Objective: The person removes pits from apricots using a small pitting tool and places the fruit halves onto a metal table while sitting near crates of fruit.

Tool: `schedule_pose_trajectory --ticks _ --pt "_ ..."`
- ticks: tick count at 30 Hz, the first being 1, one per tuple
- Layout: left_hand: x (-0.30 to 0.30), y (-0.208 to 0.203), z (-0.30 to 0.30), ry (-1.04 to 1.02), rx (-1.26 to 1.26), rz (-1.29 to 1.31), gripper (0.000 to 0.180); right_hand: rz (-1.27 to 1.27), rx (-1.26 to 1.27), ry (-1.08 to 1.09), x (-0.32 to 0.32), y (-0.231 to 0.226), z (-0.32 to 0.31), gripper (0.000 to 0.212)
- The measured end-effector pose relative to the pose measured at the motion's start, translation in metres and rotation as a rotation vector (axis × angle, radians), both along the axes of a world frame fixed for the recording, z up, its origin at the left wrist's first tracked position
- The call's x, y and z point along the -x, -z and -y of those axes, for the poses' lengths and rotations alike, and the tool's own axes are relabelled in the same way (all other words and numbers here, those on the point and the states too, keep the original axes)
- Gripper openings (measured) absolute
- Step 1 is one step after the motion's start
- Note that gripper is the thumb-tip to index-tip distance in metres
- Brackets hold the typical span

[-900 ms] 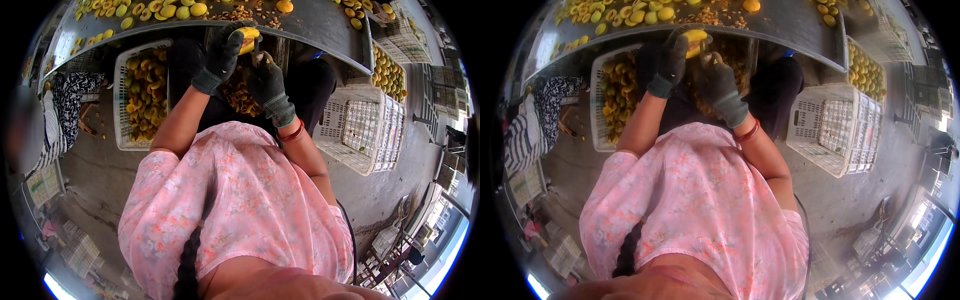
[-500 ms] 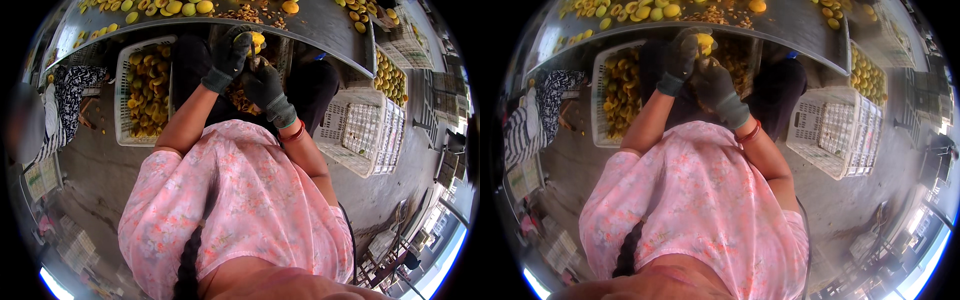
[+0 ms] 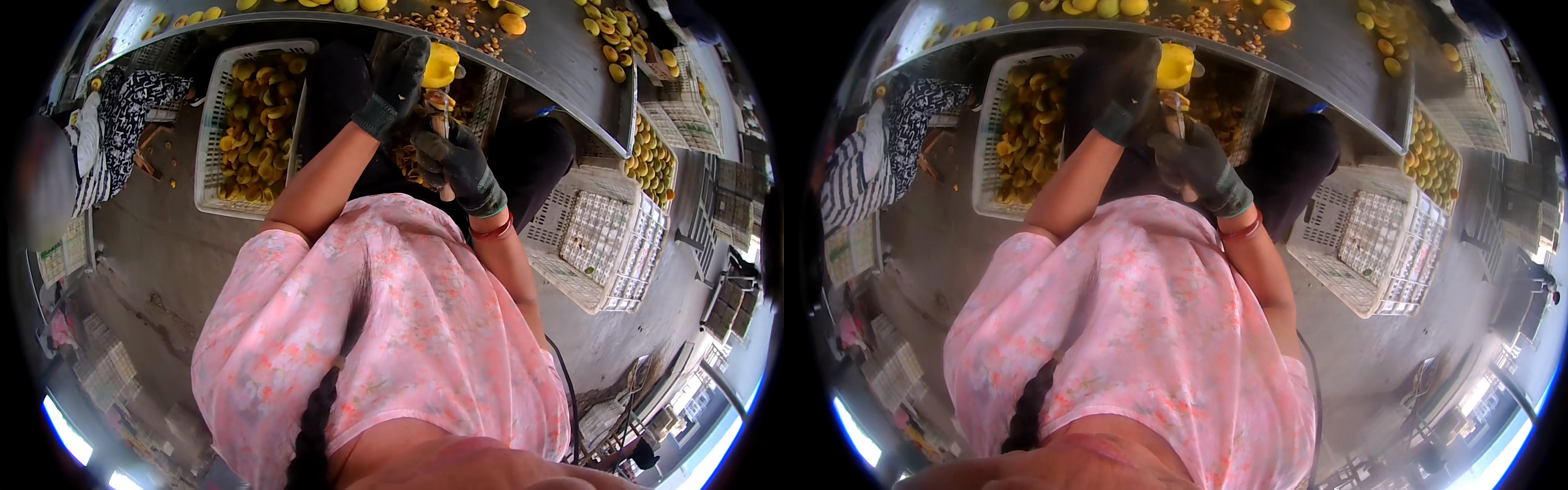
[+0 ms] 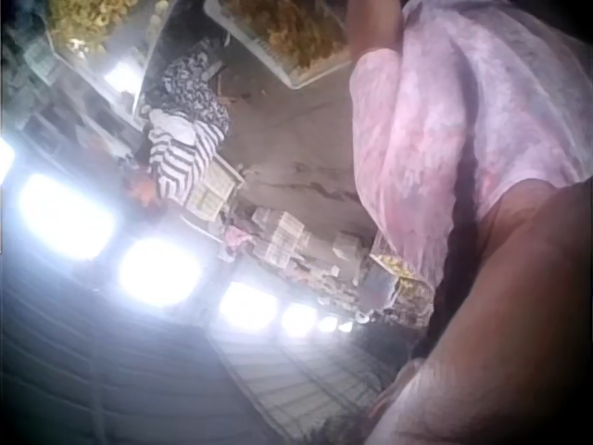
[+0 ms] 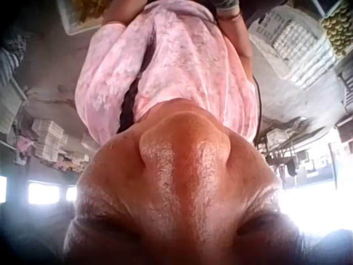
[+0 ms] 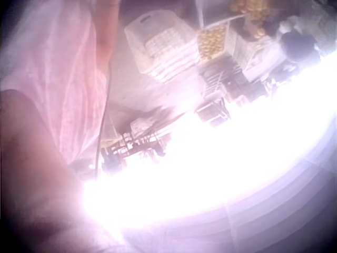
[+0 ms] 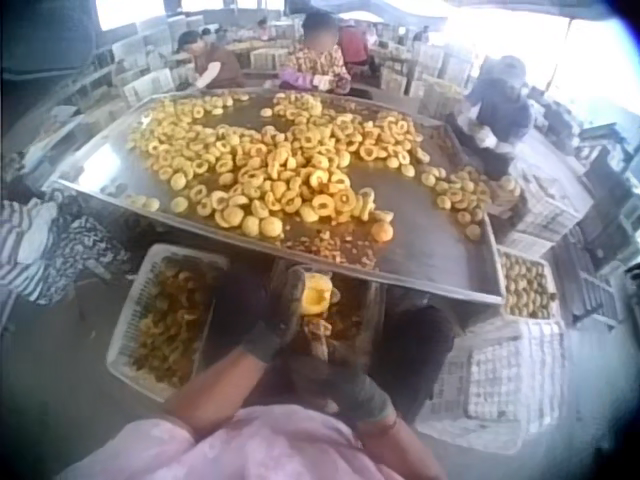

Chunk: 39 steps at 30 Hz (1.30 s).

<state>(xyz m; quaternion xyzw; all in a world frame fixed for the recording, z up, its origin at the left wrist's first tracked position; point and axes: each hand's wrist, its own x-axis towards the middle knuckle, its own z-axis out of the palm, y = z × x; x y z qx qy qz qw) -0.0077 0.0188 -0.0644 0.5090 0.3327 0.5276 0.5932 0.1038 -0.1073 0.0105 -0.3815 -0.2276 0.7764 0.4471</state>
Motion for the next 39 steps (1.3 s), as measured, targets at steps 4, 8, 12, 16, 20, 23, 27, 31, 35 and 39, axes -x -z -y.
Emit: schedule_pose_trajectory --ticks 4,8,12,16,20,23,27,31,35,39 --pt "0.038 -0.007 -0.017 -0.408 -0.387 -0.310 0.034 0.335 -0.183 0.204 -0.001 0.028 -0.003 0.009" --pt "0.121 -0.010 -0.031 -0.652 -0.434 -0.876 0.044 0.618 -0.164 0.227 -0.014 0.064 -0.014 0.010" --pt "0.199 0.036 -0.056 -0.754 -0.396 -1.216 0.054 0.495 0.000 0.146 -0.009 0.073 -0.018 0.010" --pt "0.170 0.020 -0.095 -0.604 -0.514 -1.131 0.059 0.536 -0.004 0.149 -0.005 0.072 -0.020 0.013" --pt "0.106 0.021 -0.147 -0.409 -0.605 -1.298 0.049 0.796 -0.430 0.094 -0.021 0.127 -0.023 0.016" --pt "0.073 0.061 -0.215 -0.137 -0.375 -1.559 0.058 0.823 -0.496 0.119 -0.021 0.141 -0.023 0.018" --pt "0.053 0.074 -0.256 0.091 -0.347 -1.700 0.048 0.882 -0.504 0.138 -0.023 0.136 -0.022 0.019" --pt "0.059 0.077 -0.273 0.130 -0.360 -1.562 0.046 0.775 -0.271 0.166 -0.017 0.117 -0.022 0.020" --pt "0.081 0.090 -0.264 -0.067 -0.582 -1.578 0.045 0.764 -0.319 0.134 -0.017 0.128 -0.023 0.019" --pt "0.091 0.080 -0.239 -0.052 -0.413 -1.008 0.046 0.843 -0.406 0.168 -0.016 0.122 -0.026 0.019"
